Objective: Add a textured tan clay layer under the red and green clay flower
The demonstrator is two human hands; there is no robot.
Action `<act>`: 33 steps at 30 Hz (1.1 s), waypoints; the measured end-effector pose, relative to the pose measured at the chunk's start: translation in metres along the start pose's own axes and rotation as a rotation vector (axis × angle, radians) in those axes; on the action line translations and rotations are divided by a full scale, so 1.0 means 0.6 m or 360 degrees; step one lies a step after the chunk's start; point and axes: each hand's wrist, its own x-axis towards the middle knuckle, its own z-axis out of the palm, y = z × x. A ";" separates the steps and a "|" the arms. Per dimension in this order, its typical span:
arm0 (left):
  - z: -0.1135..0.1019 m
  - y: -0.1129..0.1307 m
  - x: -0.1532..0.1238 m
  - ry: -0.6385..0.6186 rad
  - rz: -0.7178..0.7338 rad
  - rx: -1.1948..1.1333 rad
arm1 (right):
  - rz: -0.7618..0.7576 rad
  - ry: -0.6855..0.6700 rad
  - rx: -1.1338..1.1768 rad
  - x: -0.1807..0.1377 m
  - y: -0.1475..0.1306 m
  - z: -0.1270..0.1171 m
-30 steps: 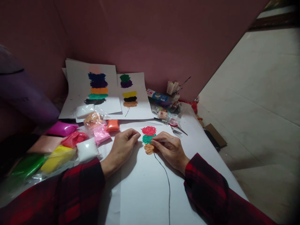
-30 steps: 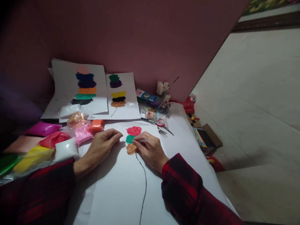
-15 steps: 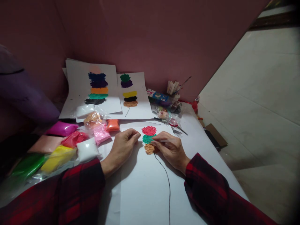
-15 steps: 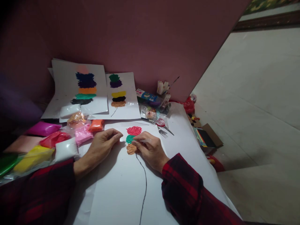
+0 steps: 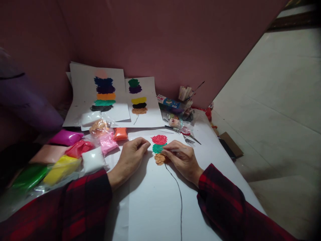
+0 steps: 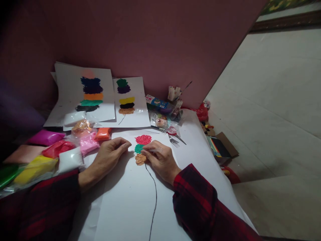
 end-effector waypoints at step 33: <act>-0.002 -0.001 -0.001 -0.0016 -0.0032 -0.0002 | -0.0033 0.0041 -0.0023 -0.001 0.002 0.000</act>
